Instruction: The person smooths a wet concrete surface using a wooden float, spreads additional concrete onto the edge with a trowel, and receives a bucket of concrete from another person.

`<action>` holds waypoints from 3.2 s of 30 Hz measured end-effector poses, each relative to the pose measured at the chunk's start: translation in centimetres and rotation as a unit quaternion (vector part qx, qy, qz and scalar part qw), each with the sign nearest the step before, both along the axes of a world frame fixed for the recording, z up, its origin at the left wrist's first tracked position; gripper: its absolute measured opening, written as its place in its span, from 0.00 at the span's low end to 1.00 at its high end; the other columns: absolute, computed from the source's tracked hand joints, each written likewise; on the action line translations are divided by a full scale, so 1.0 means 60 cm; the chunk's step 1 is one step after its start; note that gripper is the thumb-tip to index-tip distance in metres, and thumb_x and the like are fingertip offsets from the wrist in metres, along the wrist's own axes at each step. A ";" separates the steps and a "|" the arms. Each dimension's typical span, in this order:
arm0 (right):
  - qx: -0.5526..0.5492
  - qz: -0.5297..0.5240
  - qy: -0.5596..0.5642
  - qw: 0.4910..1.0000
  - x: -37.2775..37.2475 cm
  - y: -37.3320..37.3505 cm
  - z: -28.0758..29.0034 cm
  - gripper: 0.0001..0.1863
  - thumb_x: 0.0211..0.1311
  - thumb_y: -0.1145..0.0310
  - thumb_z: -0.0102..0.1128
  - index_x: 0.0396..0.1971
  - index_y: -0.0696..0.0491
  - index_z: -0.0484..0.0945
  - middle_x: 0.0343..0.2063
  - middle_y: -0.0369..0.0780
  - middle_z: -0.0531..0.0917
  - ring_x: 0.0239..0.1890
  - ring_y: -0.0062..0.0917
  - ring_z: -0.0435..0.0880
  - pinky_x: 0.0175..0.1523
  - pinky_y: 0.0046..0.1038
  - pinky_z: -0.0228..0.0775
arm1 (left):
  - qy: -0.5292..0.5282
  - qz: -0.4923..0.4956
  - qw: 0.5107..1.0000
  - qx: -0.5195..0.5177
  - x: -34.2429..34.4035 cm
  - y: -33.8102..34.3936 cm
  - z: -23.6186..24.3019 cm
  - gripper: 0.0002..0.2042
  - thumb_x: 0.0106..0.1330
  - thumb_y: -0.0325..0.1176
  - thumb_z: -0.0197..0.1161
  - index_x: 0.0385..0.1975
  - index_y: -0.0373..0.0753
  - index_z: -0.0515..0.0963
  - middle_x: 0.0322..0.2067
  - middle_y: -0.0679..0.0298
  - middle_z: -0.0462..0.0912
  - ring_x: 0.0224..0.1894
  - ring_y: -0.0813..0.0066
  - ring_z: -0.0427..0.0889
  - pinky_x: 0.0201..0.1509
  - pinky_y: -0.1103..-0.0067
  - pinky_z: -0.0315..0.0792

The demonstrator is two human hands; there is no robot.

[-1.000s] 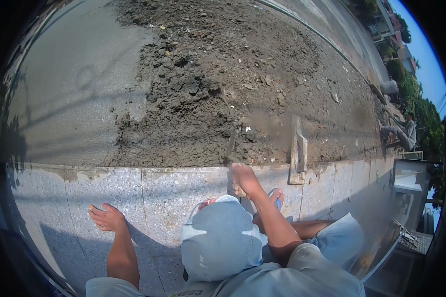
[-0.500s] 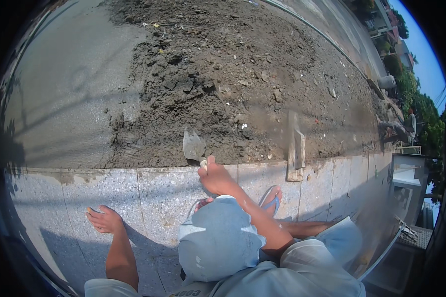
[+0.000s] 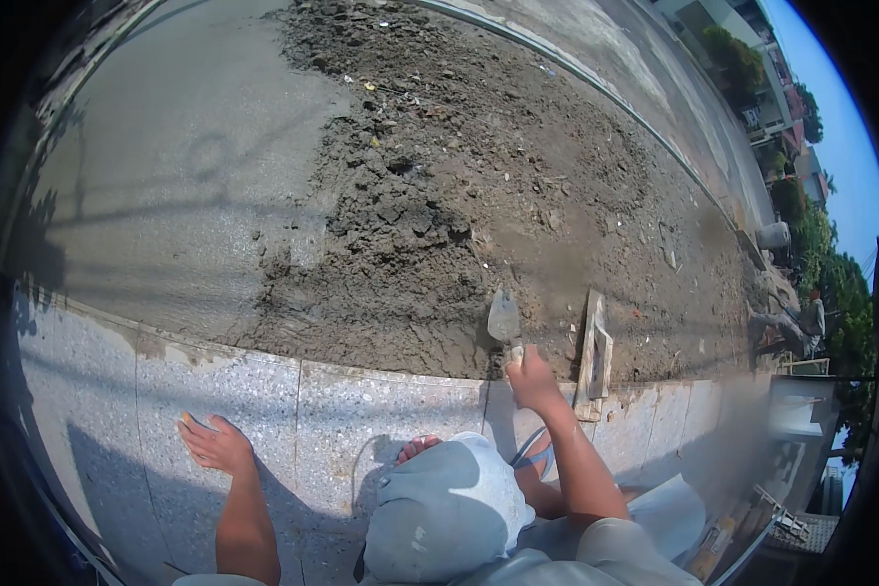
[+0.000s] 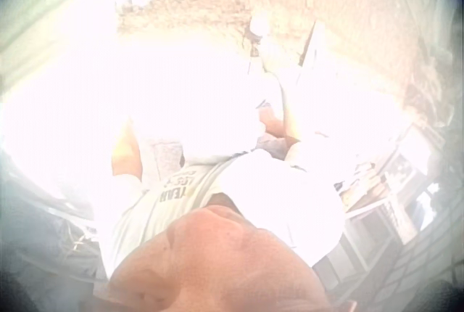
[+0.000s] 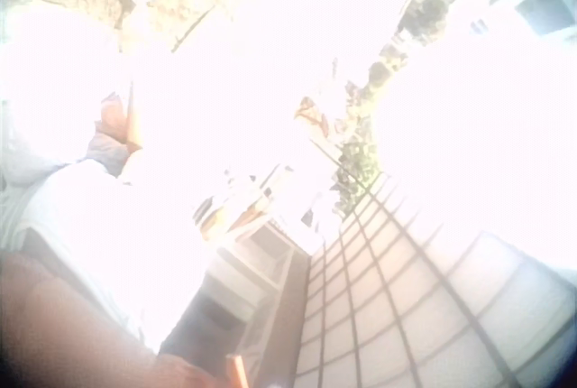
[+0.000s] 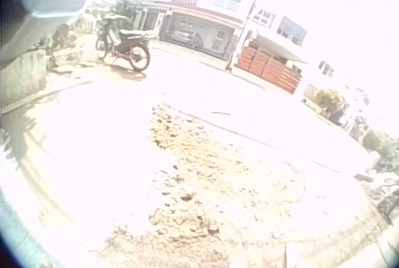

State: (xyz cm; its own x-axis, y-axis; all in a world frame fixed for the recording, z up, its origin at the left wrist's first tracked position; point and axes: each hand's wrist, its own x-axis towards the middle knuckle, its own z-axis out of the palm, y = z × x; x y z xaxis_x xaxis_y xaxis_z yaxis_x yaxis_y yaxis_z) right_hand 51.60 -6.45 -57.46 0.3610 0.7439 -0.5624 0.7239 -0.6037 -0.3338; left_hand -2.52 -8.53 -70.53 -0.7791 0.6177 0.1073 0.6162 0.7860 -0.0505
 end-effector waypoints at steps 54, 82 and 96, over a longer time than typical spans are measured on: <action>-0.196 0.433 0.014 0.880 -0.173 0.459 0.015 0.23 0.74 0.57 0.44 0.40 0.67 0.75 0.32 0.56 0.84 0.33 0.42 0.86 0.38 0.42 0.76 | -0.014 0.008 1.000 -0.004 -0.004 0.014 0.019 0.27 0.74 0.42 0.45 0.71 0.46 0.56 0.73 0.61 0.53 0.75 0.63 0.53 0.75 0.58 0.46; -0.097 0.130 0.077 0.984 -0.241 0.715 0.006 0.24 0.73 0.52 0.46 0.27 0.59 0.73 0.20 0.41 0.77 0.20 0.27 0.74 0.24 0.34 0.66 | -0.012 -0.006 1.000 0.006 -0.009 0.016 0.014 0.27 0.73 0.43 0.44 0.71 0.43 0.57 0.73 0.59 0.54 0.74 0.60 0.53 0.75 0.58 0.45; 0.054 -0.407 0.252 0.876 -0.127 0.293 -0.017 0.17 0.75 0.50 0.43 0.36 0.50 0.67 0.18 0.35 0.67 0.13 0.21 0.67 0.15 0.25 0.61 | -0.014 -0.015 1.000 0.011 -0.009 0.013 0.003 0.27 0.74 0.43 0.42 0.71 0.44 0.57 0.73 0.60 0.53 0.74 0.61 0.53 0.76 0.59 0.45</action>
State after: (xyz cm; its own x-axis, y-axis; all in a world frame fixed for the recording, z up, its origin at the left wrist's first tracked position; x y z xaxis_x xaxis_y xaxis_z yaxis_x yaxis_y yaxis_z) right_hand 43.97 11.11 -58.49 0.5219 0.4143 -0.7456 -0.1873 -0.7971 -0.5741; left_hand -3.06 -7.73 -70.33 -0.7626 0.6391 0.0997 0.6410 0.7674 -0.0164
